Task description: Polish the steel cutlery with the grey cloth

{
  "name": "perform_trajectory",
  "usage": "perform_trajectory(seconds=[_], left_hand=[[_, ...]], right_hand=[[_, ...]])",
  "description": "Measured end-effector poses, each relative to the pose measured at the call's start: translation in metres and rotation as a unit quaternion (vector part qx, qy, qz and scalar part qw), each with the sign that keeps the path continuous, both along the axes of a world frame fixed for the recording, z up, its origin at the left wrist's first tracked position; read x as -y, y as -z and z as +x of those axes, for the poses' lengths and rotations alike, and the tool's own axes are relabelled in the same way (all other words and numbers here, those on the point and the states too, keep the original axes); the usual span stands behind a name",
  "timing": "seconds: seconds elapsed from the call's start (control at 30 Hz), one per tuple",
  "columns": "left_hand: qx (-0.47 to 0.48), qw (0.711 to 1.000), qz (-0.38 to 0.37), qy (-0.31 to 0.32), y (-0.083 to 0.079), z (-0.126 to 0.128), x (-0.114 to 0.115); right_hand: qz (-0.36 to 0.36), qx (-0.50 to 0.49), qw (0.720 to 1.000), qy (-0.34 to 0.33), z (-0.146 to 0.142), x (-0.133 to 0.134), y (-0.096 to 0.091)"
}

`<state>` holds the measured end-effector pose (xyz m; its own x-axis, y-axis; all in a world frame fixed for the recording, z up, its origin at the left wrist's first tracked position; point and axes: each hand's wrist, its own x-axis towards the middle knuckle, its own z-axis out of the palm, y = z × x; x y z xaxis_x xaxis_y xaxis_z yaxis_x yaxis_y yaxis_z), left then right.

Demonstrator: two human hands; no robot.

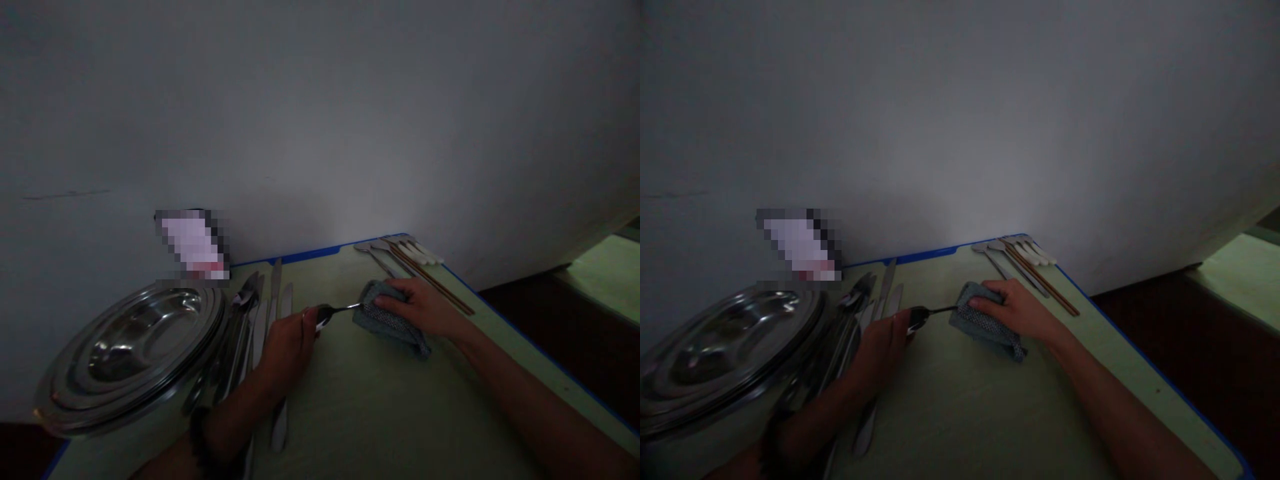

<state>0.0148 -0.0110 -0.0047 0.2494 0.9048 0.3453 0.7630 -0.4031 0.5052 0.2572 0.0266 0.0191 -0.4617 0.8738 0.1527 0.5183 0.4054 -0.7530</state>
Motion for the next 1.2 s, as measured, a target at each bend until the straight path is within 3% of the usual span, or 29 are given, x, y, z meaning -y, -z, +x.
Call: perform_trajectory(seconds=[0.17,0.27,0.53,0.73,0.97,1.2], left_hand=[[-0.020,0.999,-0.018,0.047,0.001,0.001,0.000],[0.010,0.997,-0.052,0.048,0.001,0.002,-0.001],[0.120,0.989,-0.054,-0.071,-0.004,0.004,-0.005],[0.181,0.976,-0.068,-0.103,-0.007,0.005,-0.004],[0.143,0.985,-0.097,-0.016,-0.001,0.002,-0.002],[0.234,0.964,-0.110,0.053,-0.005,0.008,-0.001]], right_hand=[[0.014,0.092,0.995,-0.047,-0.022,0.014,0.001],[0.013,0.096,0.992,-0.076,-0.032,0.018,0.005],[0.005,0.087,0.995,-0.052,-0.009,0.004,-0.002],[-0.051,0.012,0.998,-0.043,0.002,-0.005,0.002],[-0.041,0.048,0.995,-0.073,-0.021,0.011,0.004],[-0.070,-0.034,0.995,-0.057,-0.043,0.024,0.009]])
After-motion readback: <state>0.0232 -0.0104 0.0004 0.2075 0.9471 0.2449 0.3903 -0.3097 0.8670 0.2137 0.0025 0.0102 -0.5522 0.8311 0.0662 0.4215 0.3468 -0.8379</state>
